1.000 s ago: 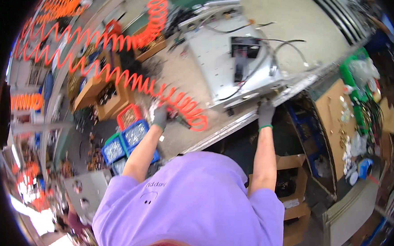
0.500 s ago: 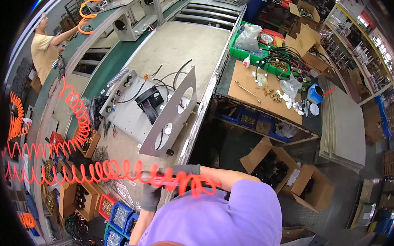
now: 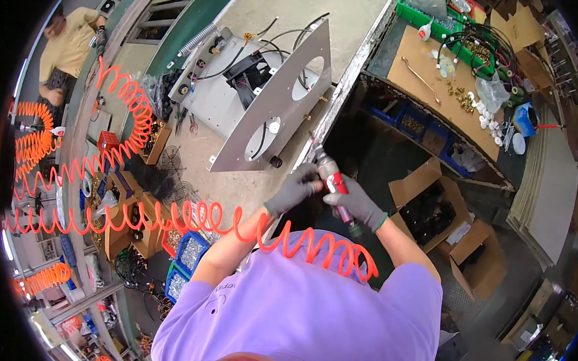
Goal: Assembling electronic and mechanical components onto a metal chassis, including fans and wiring, using pneumatic and hand tools.
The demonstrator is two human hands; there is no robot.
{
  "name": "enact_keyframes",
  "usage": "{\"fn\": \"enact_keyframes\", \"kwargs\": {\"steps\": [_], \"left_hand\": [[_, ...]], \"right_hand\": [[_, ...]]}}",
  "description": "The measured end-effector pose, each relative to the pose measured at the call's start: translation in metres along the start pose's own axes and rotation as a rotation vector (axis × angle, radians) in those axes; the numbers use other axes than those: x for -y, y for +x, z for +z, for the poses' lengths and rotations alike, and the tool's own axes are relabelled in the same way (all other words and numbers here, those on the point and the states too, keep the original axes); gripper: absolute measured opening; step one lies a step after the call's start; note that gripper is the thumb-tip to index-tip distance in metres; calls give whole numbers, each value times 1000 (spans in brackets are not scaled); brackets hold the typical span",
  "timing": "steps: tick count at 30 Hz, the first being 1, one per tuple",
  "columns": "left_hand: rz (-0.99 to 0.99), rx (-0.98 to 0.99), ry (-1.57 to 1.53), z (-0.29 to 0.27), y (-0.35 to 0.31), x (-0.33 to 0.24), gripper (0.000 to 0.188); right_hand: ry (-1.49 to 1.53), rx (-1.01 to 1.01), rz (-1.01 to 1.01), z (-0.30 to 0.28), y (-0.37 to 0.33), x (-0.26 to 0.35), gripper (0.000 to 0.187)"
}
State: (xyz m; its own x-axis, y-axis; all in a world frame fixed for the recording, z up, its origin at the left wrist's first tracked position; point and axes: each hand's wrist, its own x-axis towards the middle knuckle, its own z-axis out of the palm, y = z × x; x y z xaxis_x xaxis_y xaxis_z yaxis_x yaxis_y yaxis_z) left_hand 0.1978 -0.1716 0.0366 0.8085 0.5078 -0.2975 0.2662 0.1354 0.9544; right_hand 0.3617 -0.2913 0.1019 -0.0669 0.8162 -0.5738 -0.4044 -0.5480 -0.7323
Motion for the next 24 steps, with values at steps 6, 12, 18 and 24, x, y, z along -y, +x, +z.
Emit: {"fn": "enact_keyframes", "kwargs": {"steps": [6,12,18,24], "left_hand": [[-158,-297,-707,-2,66,4,34],[-205,-460,-986,9,108,8,24],[-346,-599,-929,1,123,34,29],[-353,-720,-1043,4,132,32,24]], "right_hand": [[-250,-53,-135,-56,47,-15,54],[-298,-80,-53,-74,72,2,68],[-442,5,-4,-92,92,8,77],[-443,28,-31,-102,105,1,78]]}}
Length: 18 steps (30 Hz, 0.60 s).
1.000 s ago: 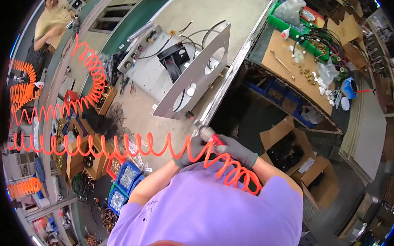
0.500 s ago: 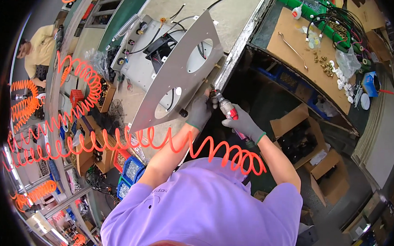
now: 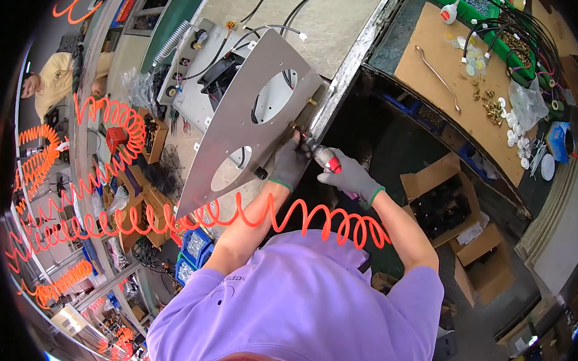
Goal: Assembling electronic and mechanical components onto a metal chassis, including fans and wiring, using pneumatic and hand tools.
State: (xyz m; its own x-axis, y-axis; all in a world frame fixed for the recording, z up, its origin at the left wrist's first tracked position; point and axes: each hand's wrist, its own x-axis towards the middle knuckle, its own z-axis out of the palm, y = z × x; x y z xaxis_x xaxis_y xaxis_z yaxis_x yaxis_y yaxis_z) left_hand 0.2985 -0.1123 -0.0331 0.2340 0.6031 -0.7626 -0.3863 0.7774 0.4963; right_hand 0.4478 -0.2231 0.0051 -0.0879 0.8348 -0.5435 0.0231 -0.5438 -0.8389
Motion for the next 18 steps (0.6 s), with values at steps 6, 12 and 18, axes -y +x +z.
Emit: {"fn": "enact_keyframes", "kwargs": {"steps": [6,12,18], "left_hand": [[13,-9,3,-8,9,-3,17],[63,-12,-70,-7,1,-10,12],[56,-12,1,4,-6,-14,12]], "right_hand": [[-9,22,-34,-8,7,4,71],[-108,91,102,-16,11,10,57],[-129,78,122,-16,10,16,51]]}}
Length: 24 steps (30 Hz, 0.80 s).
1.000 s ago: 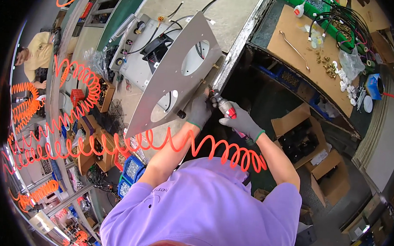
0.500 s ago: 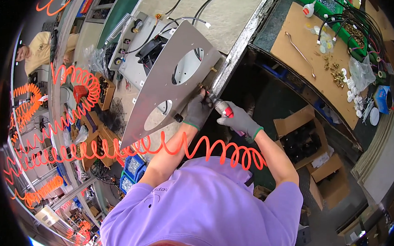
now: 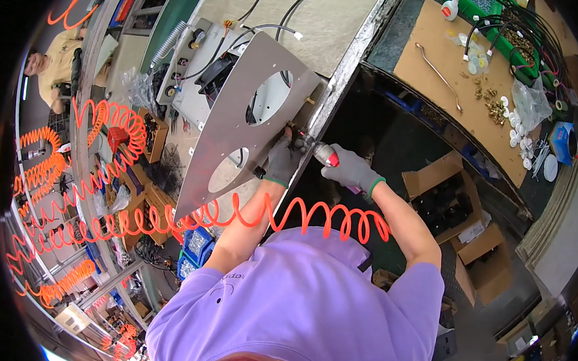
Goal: Assembling electronic and mechanical components onto a metal chassis, including fans and wiring, using pneumatic and hand tools.
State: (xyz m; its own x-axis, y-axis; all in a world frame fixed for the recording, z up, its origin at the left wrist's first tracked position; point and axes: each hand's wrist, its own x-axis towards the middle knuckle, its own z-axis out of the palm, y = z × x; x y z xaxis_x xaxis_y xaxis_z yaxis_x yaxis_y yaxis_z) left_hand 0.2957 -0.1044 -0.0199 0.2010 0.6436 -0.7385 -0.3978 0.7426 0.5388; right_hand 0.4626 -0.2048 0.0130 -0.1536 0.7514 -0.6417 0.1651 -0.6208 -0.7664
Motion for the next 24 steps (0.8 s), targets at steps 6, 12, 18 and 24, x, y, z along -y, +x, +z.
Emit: {"fn": "enact_keyframes", "kwargs": {"steps": [6,12,18,24], "left_hand": [[-3,-14,19,-8,7,2,13],[84,11,225,5,-41,-5,18],[534,394,811,23,-132,-53,25],[1308,661,707,32,-211,-132,21]], "right_hand": [[-191,-41,-20,-4,5,7,52],[-278,-44,1,-5,5,12,57],[-323,-98,12,0,-8,16,65],[-65,-235,-280,19,-58,55,66]]}}
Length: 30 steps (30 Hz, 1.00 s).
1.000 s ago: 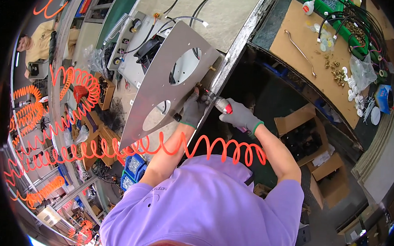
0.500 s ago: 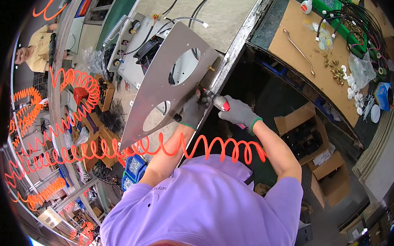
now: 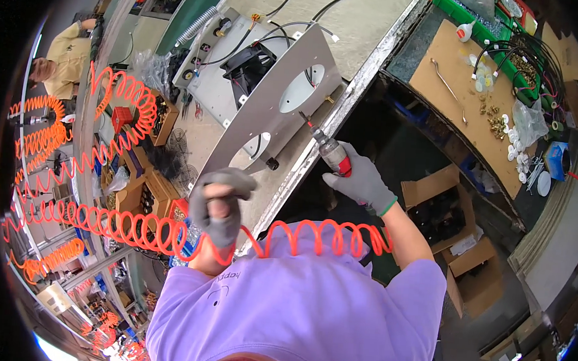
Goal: Assembling electronic and mechanical components onto a metal chassis, including fans and wiring, using pneumatic and hand tools.
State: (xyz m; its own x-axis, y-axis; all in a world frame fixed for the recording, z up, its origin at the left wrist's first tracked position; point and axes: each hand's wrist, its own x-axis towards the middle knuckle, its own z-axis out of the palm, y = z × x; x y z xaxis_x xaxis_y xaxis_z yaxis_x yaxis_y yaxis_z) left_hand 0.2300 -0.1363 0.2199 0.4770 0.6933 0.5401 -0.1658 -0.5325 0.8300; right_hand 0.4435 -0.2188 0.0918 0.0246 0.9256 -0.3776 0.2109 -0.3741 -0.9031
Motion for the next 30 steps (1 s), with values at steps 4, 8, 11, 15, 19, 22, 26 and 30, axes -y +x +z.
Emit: {"fn": "enact_keyframes", "kwargs": {"steps": [4,8,11,15,19,22,26,30], "left_hand": [[163,-88,805,-29,26,-42,23],[-117,63,1064,-51,36,-36,28],[-249,214,1040,-61,25,-27,27],[-284,311,990,-68,20,-20,25],[-247,422,1030,-73,20,-13,19],[-151,468,1035,-78,21,-10,16],[-106,498,1018,-83,18,-2,13],[-114,492,1023,-82,19,-3,14]], "right_hand": [[20,-39,-25,-1,-11,41,64],[-48,-75,-107,10,-4,43,66],[-34,-68,-98,15,-2,41,67],[-58,-102,-93,23,-3,38,67],[24,-109,-125,26,0,40,62],[20,-99,-109,28,3,44,57],[-54,-125,-43,33,5,40,50],[-35,-174,-84,41,4,43,50]]}}
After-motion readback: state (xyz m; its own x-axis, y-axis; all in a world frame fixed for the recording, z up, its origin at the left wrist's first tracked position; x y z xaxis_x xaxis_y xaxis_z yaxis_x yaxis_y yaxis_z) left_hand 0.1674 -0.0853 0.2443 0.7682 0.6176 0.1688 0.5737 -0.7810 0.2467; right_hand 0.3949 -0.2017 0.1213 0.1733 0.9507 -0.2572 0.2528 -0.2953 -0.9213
